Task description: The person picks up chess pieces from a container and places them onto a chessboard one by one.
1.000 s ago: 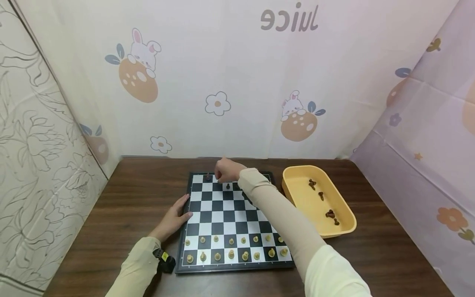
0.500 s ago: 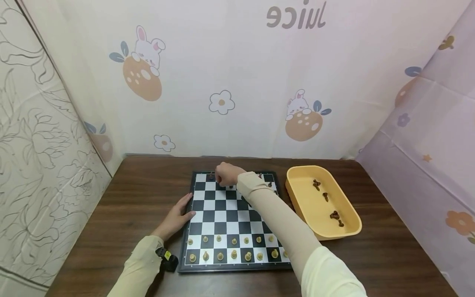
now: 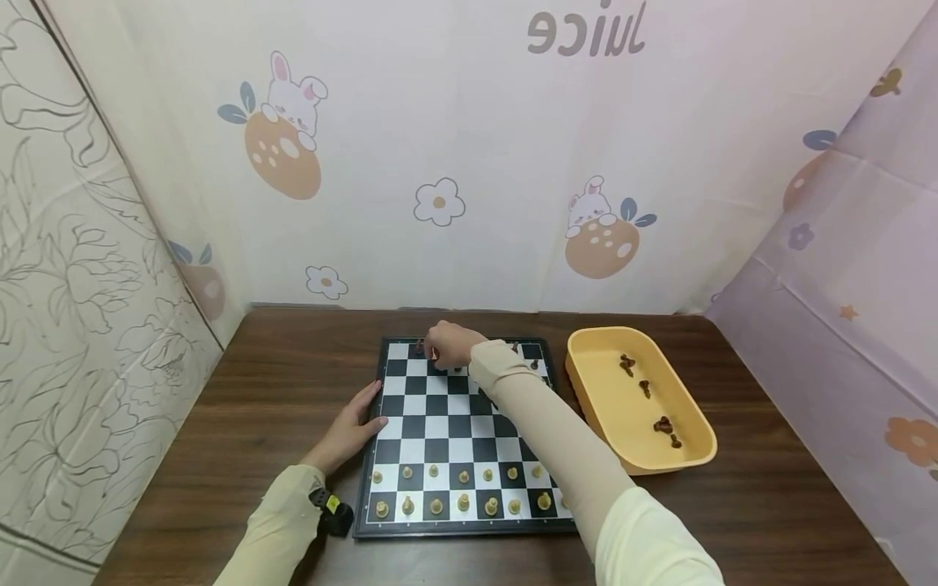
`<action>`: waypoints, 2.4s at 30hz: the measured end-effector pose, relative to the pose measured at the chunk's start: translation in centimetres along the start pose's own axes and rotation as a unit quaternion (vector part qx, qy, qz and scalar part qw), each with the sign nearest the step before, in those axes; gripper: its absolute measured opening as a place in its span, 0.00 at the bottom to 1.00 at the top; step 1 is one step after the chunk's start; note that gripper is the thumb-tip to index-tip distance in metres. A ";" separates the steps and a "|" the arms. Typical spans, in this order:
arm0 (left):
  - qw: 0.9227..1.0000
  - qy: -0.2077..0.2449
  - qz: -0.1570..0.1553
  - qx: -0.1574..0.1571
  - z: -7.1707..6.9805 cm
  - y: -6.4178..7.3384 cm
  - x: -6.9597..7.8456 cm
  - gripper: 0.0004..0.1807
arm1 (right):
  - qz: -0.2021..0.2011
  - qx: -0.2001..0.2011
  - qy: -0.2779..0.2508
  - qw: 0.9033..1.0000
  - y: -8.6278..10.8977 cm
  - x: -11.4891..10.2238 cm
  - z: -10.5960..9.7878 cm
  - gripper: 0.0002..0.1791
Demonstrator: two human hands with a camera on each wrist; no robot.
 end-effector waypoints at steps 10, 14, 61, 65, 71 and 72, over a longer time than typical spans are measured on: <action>1.000 0.005 -0.001 -0.007 0.2 0.0 0.0 0.37 | 0.014 0.020 0.000 1.000 1.7 0.2 -2.1 0.09; 1.000 0.002 0.003 -0.007 0.1 0.0 -0.1 0.37 | 0.023 0.023 0.002 0.999 2.4 0.7 -2.6 0.09; 1.000 -0.010 -0.005 -0.022 0.1 0.1 -0.1 0.37 | 0.107 0.151 -0.026 0.982 25.0 13.7 -7.4 0.07; 1.000 -0.011 -0.004 -0.021 0.2 0.0 -0.2 0.37 | 0.112 0.152 -0.026 0.982 26.6 14.3 -6.9 0.09; 1.000 -0.008 -0.006 -0.020 0.2 0.1 -0.1 0.38 | 0.116 0.147 -0.027 0.982 28.4 15.1 -5.9 0.10; 1.000 -0.008 -0.006 -0.020 0.2 0.1 -0.1 0.38 | 0.118 0.146 -0.027 0.982 28.7 15.2 -5.7 0.10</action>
Point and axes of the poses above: each hand's wrist, its own y-axis away from the middle knuckle, its own z-axis out of the palm, x = y × z, the point moved 7 cm from there along -y, towards the middle knuckle, and after that the axes turned 9 degrees about -z, right-handed, at the moved point
